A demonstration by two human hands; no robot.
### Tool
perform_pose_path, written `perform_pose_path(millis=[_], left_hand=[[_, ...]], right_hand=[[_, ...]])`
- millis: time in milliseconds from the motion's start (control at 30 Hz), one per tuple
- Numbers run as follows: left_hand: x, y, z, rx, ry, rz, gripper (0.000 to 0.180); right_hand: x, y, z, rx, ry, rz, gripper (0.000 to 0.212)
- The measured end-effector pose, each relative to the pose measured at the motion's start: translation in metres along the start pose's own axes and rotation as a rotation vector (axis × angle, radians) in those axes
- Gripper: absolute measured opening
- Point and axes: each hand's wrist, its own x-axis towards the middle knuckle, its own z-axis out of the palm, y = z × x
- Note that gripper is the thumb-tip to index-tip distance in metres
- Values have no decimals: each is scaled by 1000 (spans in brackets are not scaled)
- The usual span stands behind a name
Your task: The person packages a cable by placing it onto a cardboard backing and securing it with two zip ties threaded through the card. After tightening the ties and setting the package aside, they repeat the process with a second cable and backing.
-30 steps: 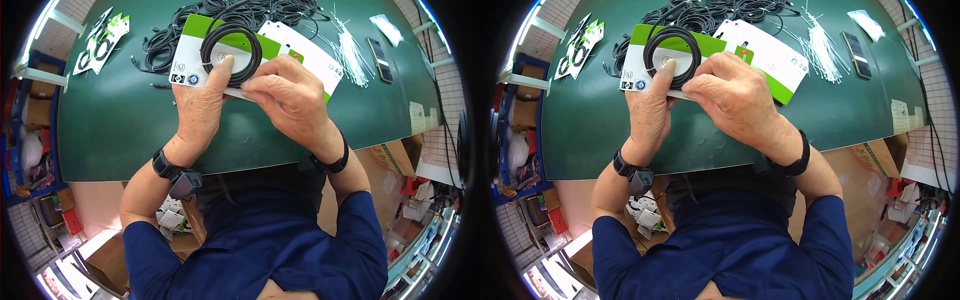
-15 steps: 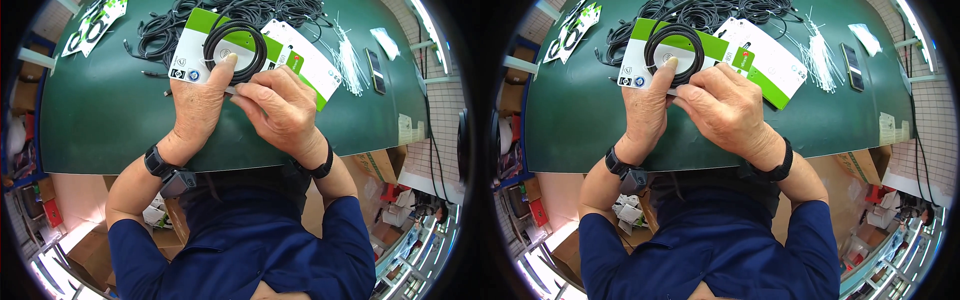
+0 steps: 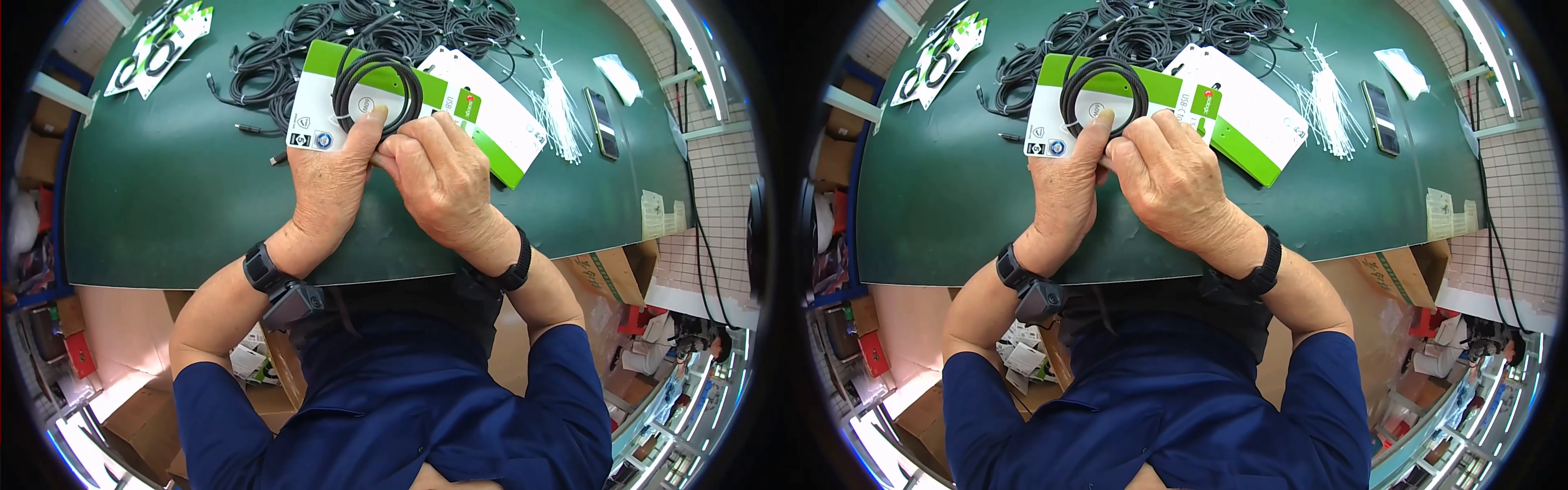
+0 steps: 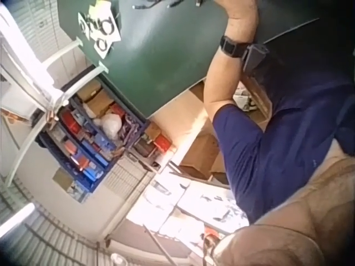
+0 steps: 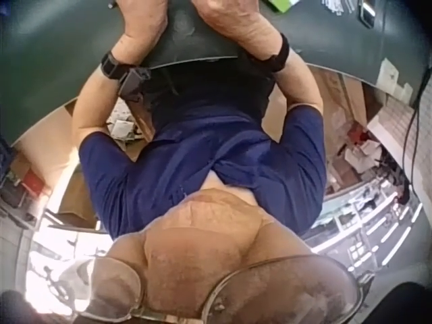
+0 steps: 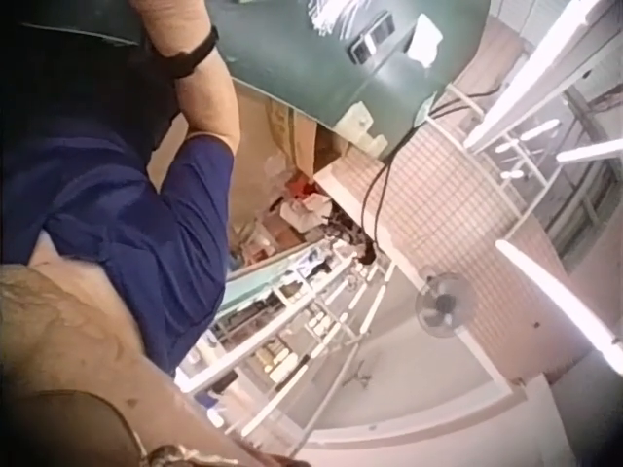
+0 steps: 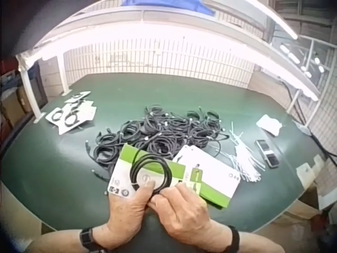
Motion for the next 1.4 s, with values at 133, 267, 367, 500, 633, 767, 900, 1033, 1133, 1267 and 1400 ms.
perform_pose_path(millis=[133, 267, 367, 500, 633, 767, 900, 1033, 1133, 1267, 1400], left_hand=[[2, 0, 2, -4, 0, 51, 33], [9, 3, 0, 15, -5, 102, 32], [12, 7, -2, 10, 11, 48, 31], [12, 8, -4, 120, 1, 123, 29], [12, 10, -4, 68, 3, 106, 30], [9, 15, -6, 95, -56, 145, 35], [0, 14, 2, -37, -39, 156, 43], [-2, 11, -5, -97, -17, 76, 47], [-2, 7, -5, -84, -17, 84, 49], [1, 10, -3, -148, -11, 70, 51], [2, 9, -10, -186, -93, 33, 52]], right_hand=[[-2, -2, 3, -20, 3, -34, 27], [-4, -15, 0, 71, 13, -76, 27], [-3, -28, -3, 185, -21, -124, 29], [-5, -29, 7, 366, -14, -199, 29], [3, -20, 0, 455, 25, -176, 28], [8, -11, -7, 253, 63, -185, 31], [5, -4, -12, 156, 55, -100, 30], [6, -1, -11, 112, 11, -109, 29], [8, -1, -10, 140, 12, -111, 28], [17, 7, -16, 111, -36, -152, 29], [25, 11, -9, 59, 131, -133, 26]])
